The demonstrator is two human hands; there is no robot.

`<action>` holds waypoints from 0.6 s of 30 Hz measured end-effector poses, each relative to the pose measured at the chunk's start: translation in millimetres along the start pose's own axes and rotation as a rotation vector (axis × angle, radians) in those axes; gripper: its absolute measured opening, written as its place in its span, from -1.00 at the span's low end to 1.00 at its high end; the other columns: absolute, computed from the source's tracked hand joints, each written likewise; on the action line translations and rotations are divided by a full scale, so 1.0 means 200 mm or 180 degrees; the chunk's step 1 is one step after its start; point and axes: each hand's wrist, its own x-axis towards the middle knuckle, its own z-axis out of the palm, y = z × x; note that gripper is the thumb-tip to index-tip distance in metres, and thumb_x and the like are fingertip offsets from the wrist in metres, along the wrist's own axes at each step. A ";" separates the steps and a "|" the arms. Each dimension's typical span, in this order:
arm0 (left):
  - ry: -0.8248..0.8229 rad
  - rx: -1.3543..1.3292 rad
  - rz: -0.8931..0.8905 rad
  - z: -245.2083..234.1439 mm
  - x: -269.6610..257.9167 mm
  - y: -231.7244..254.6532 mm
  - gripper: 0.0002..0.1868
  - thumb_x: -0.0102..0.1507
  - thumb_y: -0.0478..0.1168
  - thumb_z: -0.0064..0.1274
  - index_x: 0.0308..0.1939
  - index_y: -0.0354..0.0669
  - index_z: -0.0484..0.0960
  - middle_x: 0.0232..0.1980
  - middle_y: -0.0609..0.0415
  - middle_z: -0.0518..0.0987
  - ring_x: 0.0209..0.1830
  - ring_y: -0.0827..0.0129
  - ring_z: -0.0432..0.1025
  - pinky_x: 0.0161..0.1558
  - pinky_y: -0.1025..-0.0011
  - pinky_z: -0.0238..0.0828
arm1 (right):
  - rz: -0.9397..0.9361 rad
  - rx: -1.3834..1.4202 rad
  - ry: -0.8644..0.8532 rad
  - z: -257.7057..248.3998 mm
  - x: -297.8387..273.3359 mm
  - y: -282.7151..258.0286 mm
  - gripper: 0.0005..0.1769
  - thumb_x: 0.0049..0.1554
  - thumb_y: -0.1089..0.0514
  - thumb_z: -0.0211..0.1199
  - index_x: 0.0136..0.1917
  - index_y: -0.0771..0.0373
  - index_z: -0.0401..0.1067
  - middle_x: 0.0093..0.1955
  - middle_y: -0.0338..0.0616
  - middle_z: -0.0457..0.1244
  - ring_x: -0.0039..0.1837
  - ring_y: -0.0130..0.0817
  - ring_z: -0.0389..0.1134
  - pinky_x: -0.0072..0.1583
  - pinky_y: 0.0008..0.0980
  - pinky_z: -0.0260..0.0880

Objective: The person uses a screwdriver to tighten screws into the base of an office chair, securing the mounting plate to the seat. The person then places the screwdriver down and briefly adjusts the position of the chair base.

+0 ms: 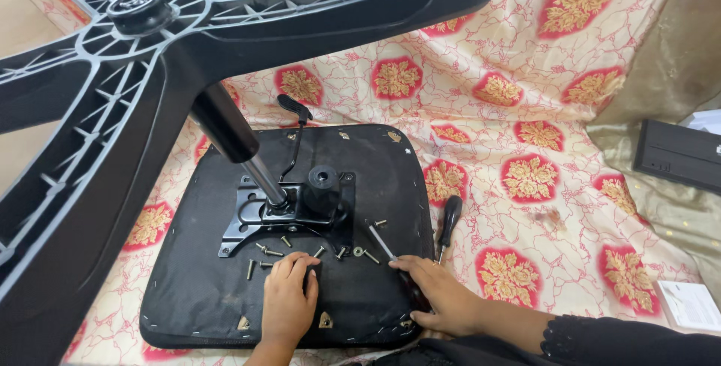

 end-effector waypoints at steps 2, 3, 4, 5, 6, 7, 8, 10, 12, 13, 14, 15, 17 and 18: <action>0.0058 0.0004 -0.0049 0.01 -0.01 -0.01 -0.81 0.18 -0.27 0.08 -0.12 -0.06 0.63 0.04 0.11 0.58 0.08 0.14 0.44 0.05 0.19 0.33 | 0.0299 0.0085 -0.0215 0.00 0.00 0.02 -0.07 0.00 0.20 0.33 0.56 0.13 0.00 0.49 -0.01 0.06 0.47 -0.03 0.12 0.47 -0.11 0.08; 0.0038 0.0026 -0.0100 0.01 -0.01 -0.01 -0.81 0.18 -0.28 0.08 -0.12 -0.07 0.63 0.03 0.10 0.58 0.07 0.14 0.44 0.05 0.19 0.33 | 0.0454 0.0138 -0.0315 0.00 0.00 0.02 -0.11 0.03 0.20 0.28 0.57 0.11 0.02 0.47 -0.07 0.10 0.45 -0.09 0.17 0.47 -0.15 0.12; 0.0019 0.0048 -0.0151 0.01 -0.01 -0.01 -0.81 0.18 -0.28 0.08 -0.13 -0.07 0.63 0.03 0.10 0.58 0.07 0.14 0.45 0.05 0.19 0.33 | 0.0314 0.0082 -0.0284 -0.01 -0.01 0.03 -0.12 0.04 0.22 0.28 0.57 0.13 0.02 0.48 -0.06 0.11 0.45 -0.08 0.17 0.47 -0.14 0.12; -0.0014 0.0077 -0.0180 0.01 -0.01 -0.01 -0.82 0.18 -0.29 0.08 -0.13 -0.08 0.63 0.03 0.09 0.58 0.06 0.14 0.45 0.06 0.19 0.34 | 0.0179 0.0039 -0.0231 -0.01 -0.01 0.04 -0.13 0.05 0.23 0.28 0.57 0.15 0.03 0.48 -0.05 0.11 0.44 -0.07 0.17 0.46 -0.12 0.11; 0.0044 0.0061 -0.0182 0.02 -0.01 0.00 -0.82 0.17 -0.29 0.08 -0.13 -0.09 0.63 0.02 0.08 0.58 0.06 0.13 0.45 0.07 0.19 0.34 | 0.0045 -0.0005 -0.0179 -0.01 -0.02 0.05 -0.15 0.06 0.24 0.28 0.57 0.17 0.04 0.49 -0.04 0.12 0.44 -0.05 0.17 0.45 -0.11 0.11; 0.0073 0.0049 -0.0161 0.01 -0.01 0.00 -0.81 0.17 -0.29 0.08 -0.14 -0.09 0.63 0.02 0.08 0.59 0.06 0.12 0.45 0.07 0.18 0.34 | -0.0123 -0.0022 -0.0108 -0.01 -0.03 0.05 -0.15 0.07 0.25 0.28 0.57 0.20 0.06 0.48 -0.01 0.12 0.44 -0.02 0.16 0.44 -0.09 0.11; 0.0102 0.0036 -0.0140 0.01 -0.01 0.00 -0.81 0.16 -0.29 0.08 -0.14 -0.10 0.63 0.01 0.08 0.59 0.06 0.11 0.45 0.08 0.18 0.34 | -0.0290 -0.0041 -0.0037 -0.01 -0.03 0.05 -0.16 0.07 0.26 0.29 0.57 0.23 0.07 0.48 0.02 0.12 0.43 0.01 0.16 0.43 -0.07 0.10; 0.0124 0.0059 -0.0106 0.01 0.00 0.00 -0.81 0.15 -0.30 0.09 -0.15 -0.11 0.63 0.01 0.07 0.59 0.06 0.10 0.45 0.09 0.17 0.34 | -0.0348 -0.0193 0.0086 -0.01 -0.04 0.05 -0.19 0.07 0.25 0.30 0.55 0.24 0.13 0.43 0.03 0.13 0.39 0.01 0.17 0.42 0.00 0.03; 0.0125 0.0091 -0.0123 0.02 0.00 0.01 -0.81 0.15 -0.30 0.10 -0.15 -0.11 0.63 0.00 0.07 0.59 0.06 0.11 0.46 0.09 0.16 0.34 | -0.0161 -0.0462 0.0125 0.00 -0.05 0.05 -0.23 0.07 0.22 0.33 0.53 0.21 0.20 0.34 -0.02 0.17 0.32 -0.05 0.21 0.44 0.11 -0.10; 0.0119 0.0113 -0.0154 0.03 0.00 0.00 -0.82 0.16 -0.30 0.10 -0.16 -0.10 0.63 0.00 0.09 0.59 0.06 0.13 0.46 0.10 0.17 0.34 | -0.0080 -0.0345 0.0113 0.00 -0.05 0.05 -0.23 0.06 0.21 0.33 0.52 0.21 0.21 0.34 -0.02 0.16 0.33 -0.04 0.20 0.42 0.04 -0.02; 0.0113 0.0135 -0.0185 0.03 0.00 -0.01 -0.82 0.16 -0.30 0.10 -0.16 -0.09 0.63 -0.01 0.10 0.59 0.06 0.14 0.46 0.10 0.17 0.34 | 0.0000 -0.0227 0.0102 0.00 -0.05 0.05 -0.24 0.05 0.19 0.33 0.51 0.21 0.22 0.34 -0.02 0.15 0.34 -0.04 0.19 0.40 -0.04 0.05; 0.0117 0.0154 -0.0173 0.04 0.00 -0.02 -0.82 0.15 -0.30 0.10 -0.16 -0.09 0.63 -0.01 0.10 0.58 0.06 0.15 0.46 0.10 0.17 0.34 | 0.0069 -0.0111 0.0086 0.00 -0.05 0.06 -0.25 0.05 0.18 0.32 0.49 0.21 0.24 0.35 -0.02 0.15 0.35 -0.04 0.18 0.37 -0.11 0.13; 0.0128 0.0191 -0.0146 0.05 0.00 -0.03 -0.80 0.14 -0.30 0.10 -0.15 -0.08 0.63 0.00 0.10 0.57 0.06 0.15 0.47 0.09 0.17 0.34 | 0.0059 -0.0105 0.0105 -0.01 -0.05 0.06 -0.30 0.04 0.18 0.33 0.45 0.22 0.28 0.35 -0.04 0.15 0.37 -0.04 0.17 0.39 -0.10 0.11; 0.0119 0.0195 -0.0132 0.05 0.01 -0.04 -0.80 0.14 -0.30 0.10 -0.15 -0.07 0.63 -0.01 0.11 0.57 0.05 0.16 0.46 0.08 0.18 0.34 | 0.0054 -0.0104 0.0116 -0.01 -0.04 0.06 -0.32 0.04 0.18 0.34 0.43 0.22 0.31 0.35 -0.04 0.16 0.38 -0.04 0.16 0.40 -0.09 0.10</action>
